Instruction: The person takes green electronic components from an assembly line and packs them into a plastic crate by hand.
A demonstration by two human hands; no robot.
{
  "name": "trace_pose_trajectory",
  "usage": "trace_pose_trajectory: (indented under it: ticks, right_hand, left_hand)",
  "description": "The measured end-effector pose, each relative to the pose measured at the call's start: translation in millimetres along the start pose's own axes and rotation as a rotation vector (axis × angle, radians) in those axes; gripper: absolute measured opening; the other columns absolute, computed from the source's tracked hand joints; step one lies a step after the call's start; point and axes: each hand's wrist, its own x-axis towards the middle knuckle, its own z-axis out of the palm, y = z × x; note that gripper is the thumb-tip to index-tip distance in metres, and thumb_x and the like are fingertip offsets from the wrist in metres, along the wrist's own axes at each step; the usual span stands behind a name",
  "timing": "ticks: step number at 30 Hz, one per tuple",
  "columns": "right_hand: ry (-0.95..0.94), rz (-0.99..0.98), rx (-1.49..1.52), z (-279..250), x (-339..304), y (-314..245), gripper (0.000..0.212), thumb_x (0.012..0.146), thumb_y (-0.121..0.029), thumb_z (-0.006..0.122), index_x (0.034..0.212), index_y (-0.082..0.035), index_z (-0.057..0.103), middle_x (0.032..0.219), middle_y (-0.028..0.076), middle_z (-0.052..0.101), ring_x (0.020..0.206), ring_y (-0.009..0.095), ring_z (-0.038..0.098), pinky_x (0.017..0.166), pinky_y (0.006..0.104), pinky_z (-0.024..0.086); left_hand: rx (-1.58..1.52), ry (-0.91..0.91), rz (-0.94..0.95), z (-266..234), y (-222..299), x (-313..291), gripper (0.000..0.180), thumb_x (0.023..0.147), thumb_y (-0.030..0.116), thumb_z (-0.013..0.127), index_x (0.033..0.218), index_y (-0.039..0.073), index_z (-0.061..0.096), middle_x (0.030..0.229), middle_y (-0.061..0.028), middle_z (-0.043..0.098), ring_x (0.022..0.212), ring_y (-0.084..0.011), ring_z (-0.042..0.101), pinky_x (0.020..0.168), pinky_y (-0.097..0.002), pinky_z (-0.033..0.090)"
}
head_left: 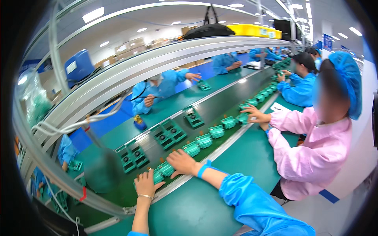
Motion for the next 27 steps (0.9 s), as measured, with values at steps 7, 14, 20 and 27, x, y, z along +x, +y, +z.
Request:
trace_pose_trajectory:
  ticks: [7, 14, 20, 27]
  right_hand:
    - [0.114, -0.128, -0.138, -11, -8, 7, 0.074, 0.073, -0.072, 0.073, 0.102, -0.006, 0.057, 0.089, 0.006, 0.051, 0.089, 0.023, 0.052, 0.087, 0.0405, 0.039]
    - [0.171, -0.119, -0.107, -50, -31, -14, 0.078, 0.069, -0.068, 0.079, 0.108, -0.004, 0.059, 0.093, 0.008, 0.055, 0.094, 0.023, 0.055, 0.091, 0.0413, 0.040]
    - [0.130, -0.009, -0.016, -102, -95, -44, 0.077, 0.072, -0.065, 0.079, 0.112, -0.003, 0.058, 0.093, 0.007, 0.052, 0.090, 0.023, 0.054, 0.085, 0.0407, 0.040]
    - [0.027, 0.017, 0.040, -104, -149, -89, 0.084, 0.074, -0.068, 0.077, 0.118, 0.001, 0.059, 0.101, 0.011, 0.056, 0.100, 0.027, 0.054, 0.090, 0.0445, 0.041]
  left_hand:
    - [0.059, 0.109, 0.050, 18, 0, -2, 0.088, 0.067, 0.071, 0.080, 0.131, 0.014, 0.062, 0.110, -0.0064, 0.064, 0.104, -0.0283, 0.061, 0.085, -0.0462, 0.045]
    - [0.059, 0.239, 0.056, -30, 10, -24, 0.090, 0.063, 0.067, 0.083, 0.132, 0.014, 0.062, 0.108, -0.0066, 0.062, 0.100, -0.0279, 0.062, 0.082, -0.0439, 0.045]
    - [0.021, 0.224, 0.136, -96, 44, -82, 0.092, 0.058, 0.065, 0.086, 0.132, 0.015, 0.061, 0.109, -0.0057, 0.062, 0.097, -0.0272, 0.062, 0.081, -0.0427, 0.043]
    - [-0.079, 0.173, 0.229, -86, 78, -140, 0.089, 0.057, 0.064, 0.087, 0.127, 0.013, 0.065, 0.109, -0.0046, 0.062, 0.101, -0.0244, 0.060, 0.086, -0.0447, 0.043]
